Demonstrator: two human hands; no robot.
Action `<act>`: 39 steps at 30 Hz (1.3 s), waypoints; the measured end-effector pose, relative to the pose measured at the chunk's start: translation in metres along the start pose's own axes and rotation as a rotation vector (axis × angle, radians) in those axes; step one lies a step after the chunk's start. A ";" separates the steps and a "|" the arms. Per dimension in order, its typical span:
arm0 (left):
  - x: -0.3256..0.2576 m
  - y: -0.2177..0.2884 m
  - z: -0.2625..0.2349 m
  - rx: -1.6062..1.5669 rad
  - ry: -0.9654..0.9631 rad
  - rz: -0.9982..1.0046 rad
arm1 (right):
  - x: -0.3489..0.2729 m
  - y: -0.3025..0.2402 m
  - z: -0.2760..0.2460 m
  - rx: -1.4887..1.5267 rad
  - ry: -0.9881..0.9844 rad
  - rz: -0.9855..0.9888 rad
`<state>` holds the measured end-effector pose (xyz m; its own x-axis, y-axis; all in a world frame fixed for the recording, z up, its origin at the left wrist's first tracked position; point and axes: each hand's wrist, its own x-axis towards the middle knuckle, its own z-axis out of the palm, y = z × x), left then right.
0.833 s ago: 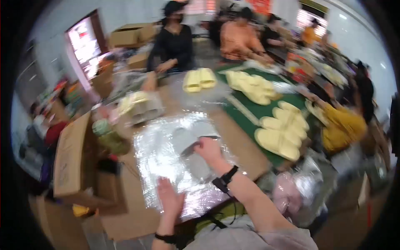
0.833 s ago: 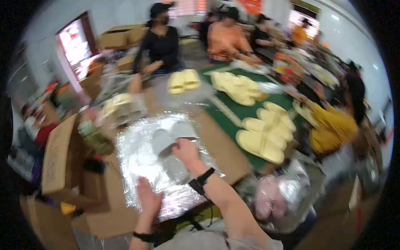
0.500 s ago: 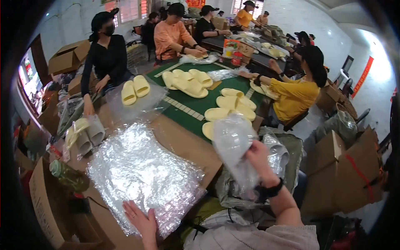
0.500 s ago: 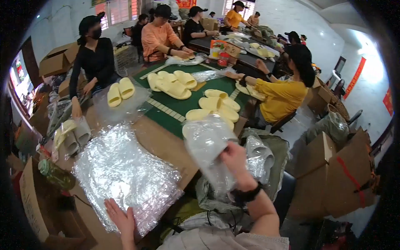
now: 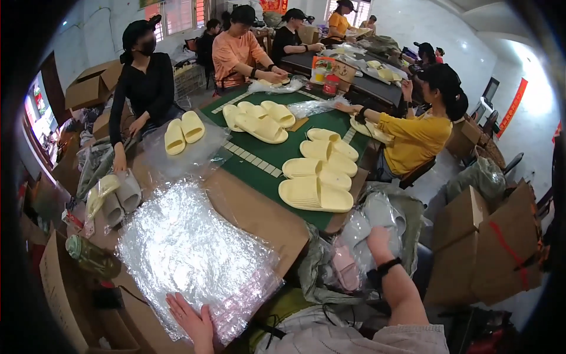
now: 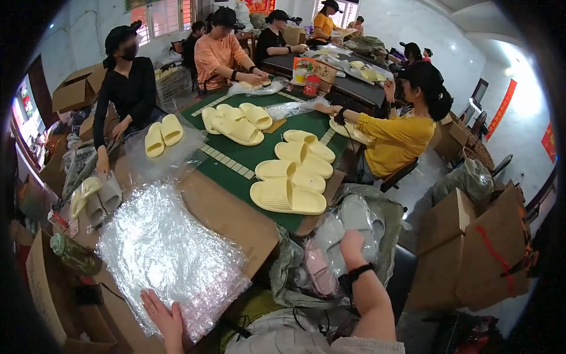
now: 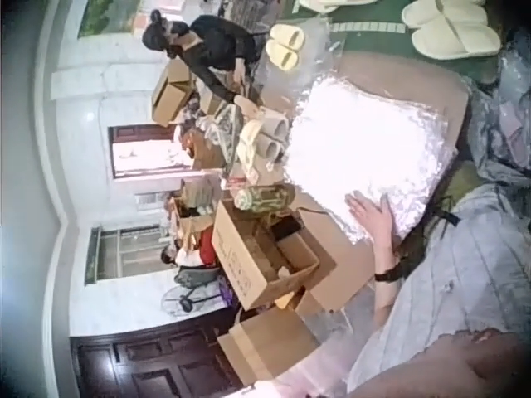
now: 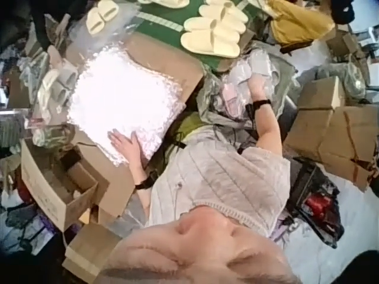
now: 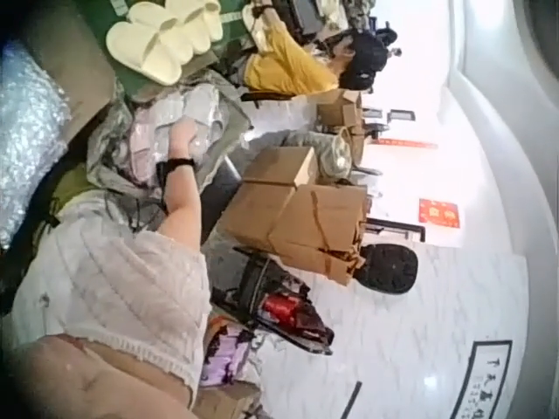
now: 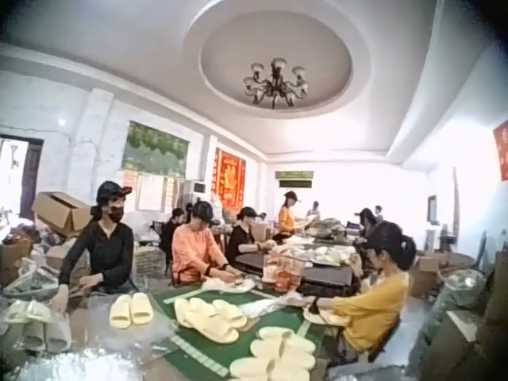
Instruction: Packing slippers into plastic bags and placing them into larger containers in a workshop setting.
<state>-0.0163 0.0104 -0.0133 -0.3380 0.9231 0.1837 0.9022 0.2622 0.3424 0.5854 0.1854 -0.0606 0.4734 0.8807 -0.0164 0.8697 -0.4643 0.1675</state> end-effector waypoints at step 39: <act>0.005 0.005 -0.006 -0.103 -0.073 -0.146 | 0.103 -0.180 -0.138 0.527 0.202 -0.725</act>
<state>-0.0147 0.0145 -0.0053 -0.4398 0.8961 0.0595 0.8117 0.3682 0.4534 0.4589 0.3728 0.0436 -0.2030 0.9495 0.2391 0.9191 0.2690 -0.2880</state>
